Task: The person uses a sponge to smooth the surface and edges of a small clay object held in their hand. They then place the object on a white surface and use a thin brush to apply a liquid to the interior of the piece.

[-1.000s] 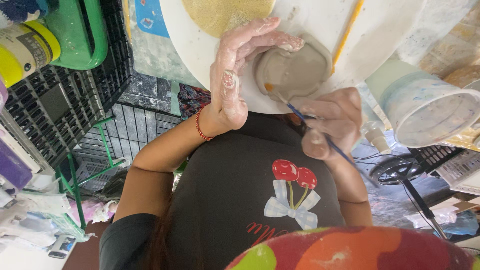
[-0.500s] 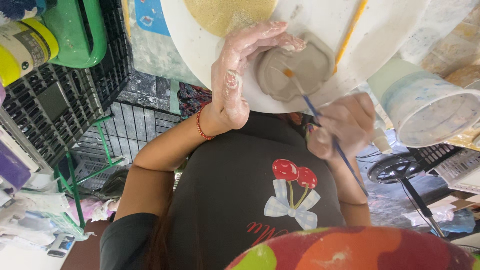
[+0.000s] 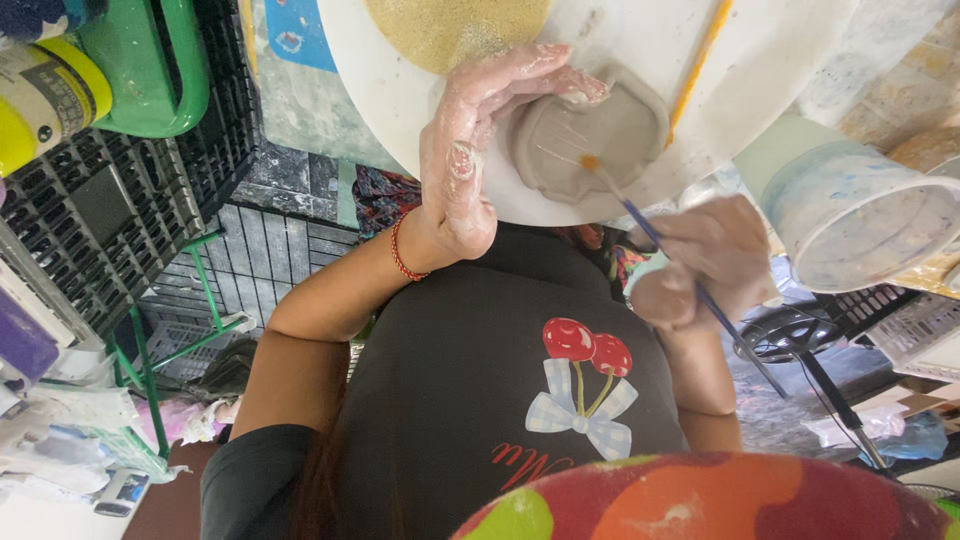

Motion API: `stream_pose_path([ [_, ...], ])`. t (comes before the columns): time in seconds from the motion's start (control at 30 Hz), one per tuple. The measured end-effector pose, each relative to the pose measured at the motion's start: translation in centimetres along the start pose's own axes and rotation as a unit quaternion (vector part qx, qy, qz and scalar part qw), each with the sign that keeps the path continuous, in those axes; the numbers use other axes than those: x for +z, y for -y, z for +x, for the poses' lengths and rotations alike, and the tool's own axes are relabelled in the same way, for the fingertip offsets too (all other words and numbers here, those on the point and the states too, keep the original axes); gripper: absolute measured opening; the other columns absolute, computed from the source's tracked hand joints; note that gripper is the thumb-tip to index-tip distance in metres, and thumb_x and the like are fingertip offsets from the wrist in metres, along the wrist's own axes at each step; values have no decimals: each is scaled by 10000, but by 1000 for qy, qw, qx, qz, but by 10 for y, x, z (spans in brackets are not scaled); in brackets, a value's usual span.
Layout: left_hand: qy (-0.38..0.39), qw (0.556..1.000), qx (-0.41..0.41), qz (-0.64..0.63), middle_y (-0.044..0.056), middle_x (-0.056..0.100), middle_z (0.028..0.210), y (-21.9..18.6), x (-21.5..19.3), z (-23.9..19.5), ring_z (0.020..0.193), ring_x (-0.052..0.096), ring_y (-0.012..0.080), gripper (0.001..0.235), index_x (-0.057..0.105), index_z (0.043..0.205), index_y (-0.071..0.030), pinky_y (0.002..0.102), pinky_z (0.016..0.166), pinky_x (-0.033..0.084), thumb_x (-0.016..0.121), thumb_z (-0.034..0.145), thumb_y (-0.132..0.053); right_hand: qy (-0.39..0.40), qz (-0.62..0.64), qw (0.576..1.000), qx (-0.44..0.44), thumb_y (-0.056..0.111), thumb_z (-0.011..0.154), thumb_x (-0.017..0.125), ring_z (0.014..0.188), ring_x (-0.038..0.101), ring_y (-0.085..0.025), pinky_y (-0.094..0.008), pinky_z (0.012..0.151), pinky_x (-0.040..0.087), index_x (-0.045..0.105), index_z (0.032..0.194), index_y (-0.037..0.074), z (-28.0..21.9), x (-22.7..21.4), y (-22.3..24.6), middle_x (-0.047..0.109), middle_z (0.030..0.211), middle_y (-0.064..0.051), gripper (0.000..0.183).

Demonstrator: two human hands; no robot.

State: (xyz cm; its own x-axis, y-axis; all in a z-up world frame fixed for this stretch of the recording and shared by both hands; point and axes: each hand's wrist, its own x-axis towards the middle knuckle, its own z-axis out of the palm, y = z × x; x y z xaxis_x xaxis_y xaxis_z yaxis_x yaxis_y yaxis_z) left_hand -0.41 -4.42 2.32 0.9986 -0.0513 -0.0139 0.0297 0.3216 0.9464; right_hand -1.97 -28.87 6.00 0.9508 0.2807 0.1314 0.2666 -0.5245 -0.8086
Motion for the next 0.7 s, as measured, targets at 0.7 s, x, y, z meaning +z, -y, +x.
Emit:
stream_pose_path([
  [0.7, 12, 1000, 22, -5, 224, 586, 1382, -2, -1, 7, 1238, 669, 290, 625, 409, 1465, 41, 374, 1115, 471, 254, 1138, -469, 45, 32, 998, 11, 332, 1018, 548, 675, 586, -278, -389, 708, 421, 534, 707, 31, 6, 7, -1, 724, 839, -136, 433],
])
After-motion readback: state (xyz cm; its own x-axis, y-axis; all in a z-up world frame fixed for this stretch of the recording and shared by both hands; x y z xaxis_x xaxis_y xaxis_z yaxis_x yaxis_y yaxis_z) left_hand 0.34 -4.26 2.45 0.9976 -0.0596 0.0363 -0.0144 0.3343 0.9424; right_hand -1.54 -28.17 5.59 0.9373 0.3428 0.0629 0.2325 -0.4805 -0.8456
